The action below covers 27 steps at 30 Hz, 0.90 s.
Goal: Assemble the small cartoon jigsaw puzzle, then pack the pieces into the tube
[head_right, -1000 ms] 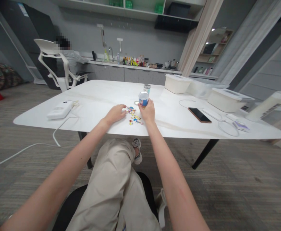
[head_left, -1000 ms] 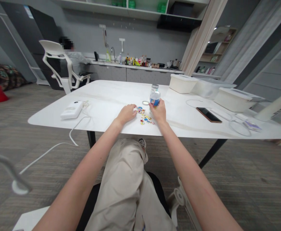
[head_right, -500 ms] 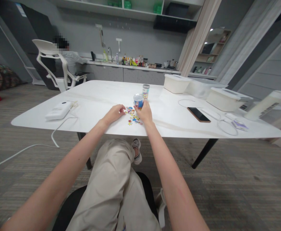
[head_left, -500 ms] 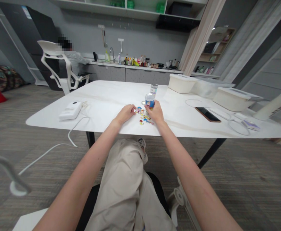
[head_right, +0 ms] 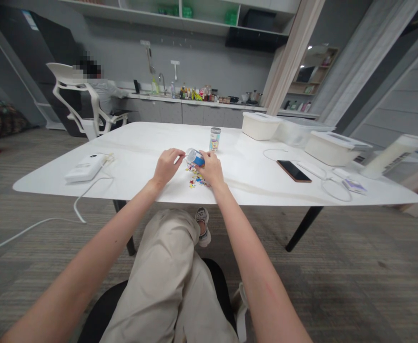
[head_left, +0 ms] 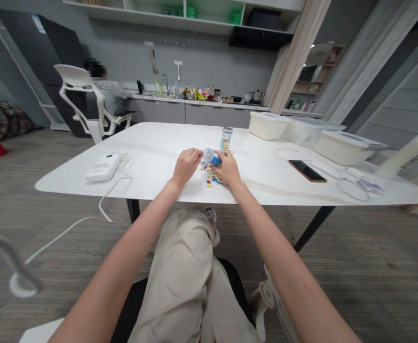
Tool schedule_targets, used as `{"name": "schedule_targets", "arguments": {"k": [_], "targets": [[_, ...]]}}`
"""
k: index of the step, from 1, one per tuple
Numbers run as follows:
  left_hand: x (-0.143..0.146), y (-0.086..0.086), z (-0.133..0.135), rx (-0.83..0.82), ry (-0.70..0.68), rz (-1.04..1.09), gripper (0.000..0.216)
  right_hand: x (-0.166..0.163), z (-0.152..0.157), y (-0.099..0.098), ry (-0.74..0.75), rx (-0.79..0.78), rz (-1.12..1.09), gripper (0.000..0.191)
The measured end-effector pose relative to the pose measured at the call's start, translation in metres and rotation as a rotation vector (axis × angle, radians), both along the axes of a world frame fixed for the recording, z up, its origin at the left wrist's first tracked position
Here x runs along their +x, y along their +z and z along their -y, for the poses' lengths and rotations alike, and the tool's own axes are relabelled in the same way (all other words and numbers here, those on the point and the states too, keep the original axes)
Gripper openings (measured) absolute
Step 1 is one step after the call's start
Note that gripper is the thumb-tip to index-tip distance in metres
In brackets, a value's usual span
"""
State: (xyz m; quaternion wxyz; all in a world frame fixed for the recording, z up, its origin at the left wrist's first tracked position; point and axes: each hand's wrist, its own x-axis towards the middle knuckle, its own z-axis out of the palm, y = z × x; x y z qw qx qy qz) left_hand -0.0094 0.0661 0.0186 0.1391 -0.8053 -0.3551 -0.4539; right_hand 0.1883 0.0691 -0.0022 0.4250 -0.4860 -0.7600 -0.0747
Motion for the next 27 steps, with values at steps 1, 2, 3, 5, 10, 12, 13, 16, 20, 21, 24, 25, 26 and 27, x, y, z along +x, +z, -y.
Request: {"name": "schedule_targets", "arguments": {"k": [1,2,3,5,10,12,13,16,20,21,24,25,26,27], "targets": [[0.001,0.0,0.001,-0.007,-0.018,-0.048,0.014,0.0,0.0,0.0,0.002,0.006,0.008,0.052],[0.001,0.0,0.002,-0.016,-0.038,-0.089,0.015,0.0,0.0,0.0,0.0,0.011,0.014,0.051],[0.002,0.0,0.003,-0.023,-0.055,-0.121,0.015,0.0,0.0,0.0,-0.004,0.016,0.018,0.051],[0.002,0.001,0.006,-0.024,-0.077,-0.142,0.015,0.0,0.0,-0.001,-0.017,0.021,0.024,0.05],[0.002,0.003,0.008,-0.016,-0.062,-0.135,0.018,0.002,-0.002,-0.002,-0.032,0.029,0.0,0.05],[0.003,0.003,0.006,-0.034,-0.013,-0.125,0.022,0.002,-0.003,-0.002,-0.044,0.043,-0.035,0.052],[0.003,0.002,0.005,-0.051,0.016,-0.122,0.023,0.002,-0.003,-0.002,-0.058,0.054,-0.062,0.052],[0.002,-0.005,0.001,-0.136,0.101,-0.139,0.025,0.001,-0.004,-0.001,-0.079,0.082,-0.129,0.055],[-0.001,-0.015,-0.006,-0.286,0.162,-0.194,0.021,0.002,-0.005,-0.001,-0.116,0.073,-0.207,0.057],[-0.002,-0.016,-0.007,-0.32,0.17,-0.214,0.021,0.002,-0.005,-0.001,-0.139,0.063,-0.238,0.058],[-0.003,-0.018,-0.008,-0.392,0.172,-0.284,0.024,0.004,-0.007,-0.002,-0.158,0.038,-0.27,0.06],[-0.003,-0.017,-0.008,-0.405,0.165,-0.306,0.025,0.005,-0.007,-0.002,-0.157,0.04,-0.268,0.06],[-0.003,-0.017,-0.007,-0.415,0.157,-0.324,0.025,0.005,-0.008,-0.002,-0.161,0.049,-0.27,0.06],[-0.003,-0.016,-0.007,-0.422,0.15,-0.337,0.025,0.005,-0.008,-0.003,-0.17,0.062,-0.275,0.059]]}}
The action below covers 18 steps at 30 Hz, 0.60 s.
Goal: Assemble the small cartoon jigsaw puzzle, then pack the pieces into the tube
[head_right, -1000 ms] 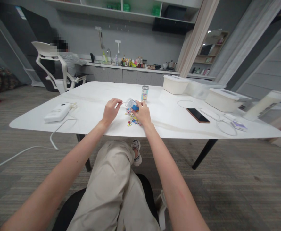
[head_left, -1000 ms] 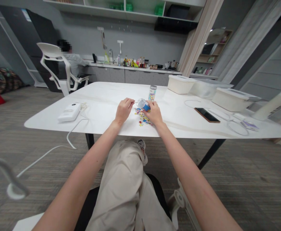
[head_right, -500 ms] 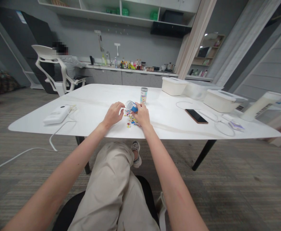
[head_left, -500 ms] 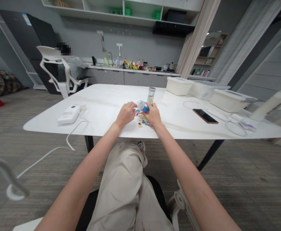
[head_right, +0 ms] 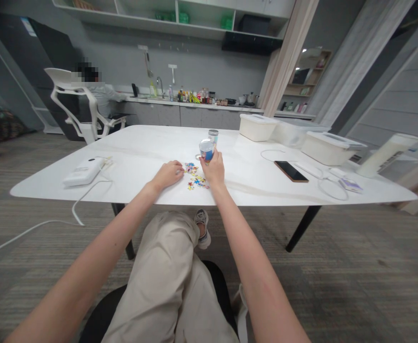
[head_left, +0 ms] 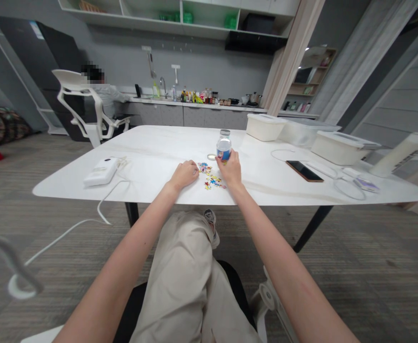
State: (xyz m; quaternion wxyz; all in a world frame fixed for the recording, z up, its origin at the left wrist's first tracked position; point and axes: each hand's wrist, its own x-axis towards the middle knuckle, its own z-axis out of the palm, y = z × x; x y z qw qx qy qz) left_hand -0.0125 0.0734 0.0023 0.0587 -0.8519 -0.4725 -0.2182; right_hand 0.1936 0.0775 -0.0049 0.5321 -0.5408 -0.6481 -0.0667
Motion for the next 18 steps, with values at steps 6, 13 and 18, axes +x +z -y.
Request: {"name": "schedule_targets", "arguments": {"k": [6,13,18], "targets": [[0.0,-0.001,-0.001,-0.02,-0.018,-0.011,0.03,-0.001,-0.005,-0.007,-0.03,0.011,0.011,0.056],[-0.002,-0.001,-0.001,-0.029,-0.015,0.054,0.017,0.0,-0.006,-0.011,-0.01,-0.072,-0.05,0.051],[-0.004,0.0,-0.004,-0.011,-0.069,0.169,0.008,-0.001,-0.003,-0.009,-0.002,-0.084,-0.021,0.047]]}}
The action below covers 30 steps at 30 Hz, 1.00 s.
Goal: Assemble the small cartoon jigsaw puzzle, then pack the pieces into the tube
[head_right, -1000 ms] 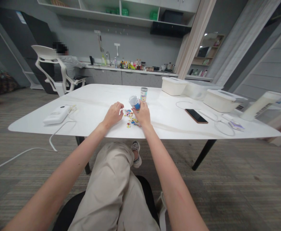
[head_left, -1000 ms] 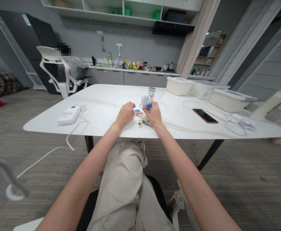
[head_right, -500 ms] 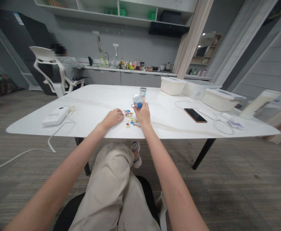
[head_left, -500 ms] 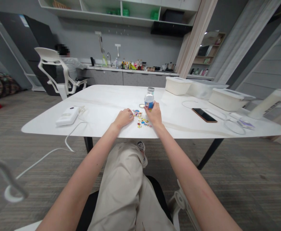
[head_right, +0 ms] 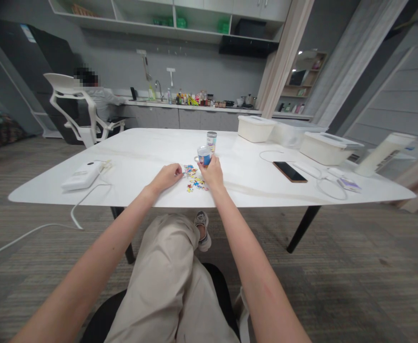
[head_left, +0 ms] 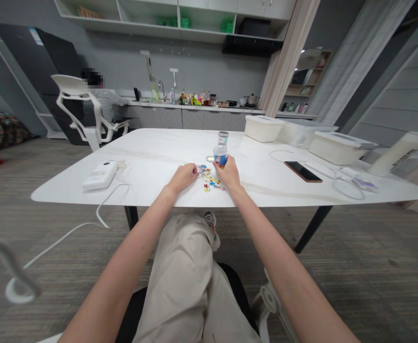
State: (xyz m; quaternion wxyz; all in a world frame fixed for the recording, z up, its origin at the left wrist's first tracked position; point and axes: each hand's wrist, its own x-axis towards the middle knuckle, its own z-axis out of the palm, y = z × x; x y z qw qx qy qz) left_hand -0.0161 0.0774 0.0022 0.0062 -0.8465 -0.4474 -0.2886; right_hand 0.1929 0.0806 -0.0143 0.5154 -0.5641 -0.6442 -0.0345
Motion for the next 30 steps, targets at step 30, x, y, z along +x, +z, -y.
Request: {"name": "schedule_targets", "arguments": {"k": [30], "targets": [[0.006,0.008,0.009,0.002,-0.291,0.079,0.016,0.002,-0.002,0.0,0.022,-0.035,-0.006,0.057]]}}
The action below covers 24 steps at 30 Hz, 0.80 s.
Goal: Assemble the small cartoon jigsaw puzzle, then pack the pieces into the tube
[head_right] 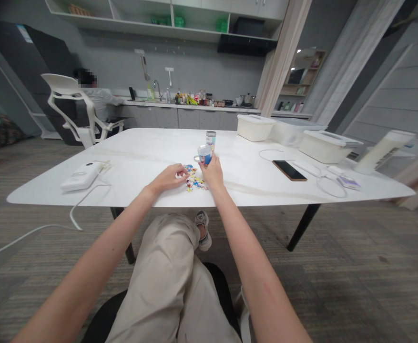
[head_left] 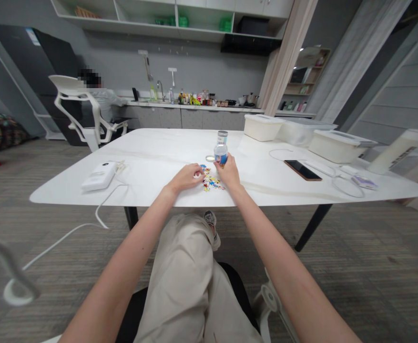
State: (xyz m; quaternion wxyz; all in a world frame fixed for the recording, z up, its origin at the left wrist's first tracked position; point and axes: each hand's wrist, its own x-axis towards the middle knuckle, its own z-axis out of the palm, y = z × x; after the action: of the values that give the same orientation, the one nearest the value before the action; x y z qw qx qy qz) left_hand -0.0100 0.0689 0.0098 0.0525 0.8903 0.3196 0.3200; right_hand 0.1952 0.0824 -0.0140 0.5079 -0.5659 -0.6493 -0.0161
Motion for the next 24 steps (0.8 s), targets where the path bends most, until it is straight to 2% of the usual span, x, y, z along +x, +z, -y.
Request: {"name": "schedule_targets", "arguments": {"k": [2,4,12,15,20,24], "targets": [[0.001,-0.003,0.001,-0.048,-0.088,-0.082,0.023,0.002,-0.003,-0.003,-0.041,-0.015,-0.068,0.054],[0.001,-0.005,0.0,-0.082,-0.114,-0.086,0.026,0.003,-0.005,-0.005,-0.055,-0.036,-0.092,0.05],[-0.001,-0.009,-0.006,-0.166,-0.062,0.014,0.019,0.001,-0.003,-0.003,-0.042,-0.077,-0.104,0.047],[-0.001,-0.005,-0.004,-0.074,-0.018,0.071,0.014,0.001,-0.004,-0.003,0.006,-0.041,-0.066,0.051],[-0.001,0.008,0.002,0.226,0.122,0.222,0.01,0.0,-0.001,0.001,0.115,0.008,0.077,0.061],[-0.002,0.011,0.003,0.293,0.195,0.224,0.015,-0.003,0.005,0.006,0.198,0.011,0.196,0.062]]}}
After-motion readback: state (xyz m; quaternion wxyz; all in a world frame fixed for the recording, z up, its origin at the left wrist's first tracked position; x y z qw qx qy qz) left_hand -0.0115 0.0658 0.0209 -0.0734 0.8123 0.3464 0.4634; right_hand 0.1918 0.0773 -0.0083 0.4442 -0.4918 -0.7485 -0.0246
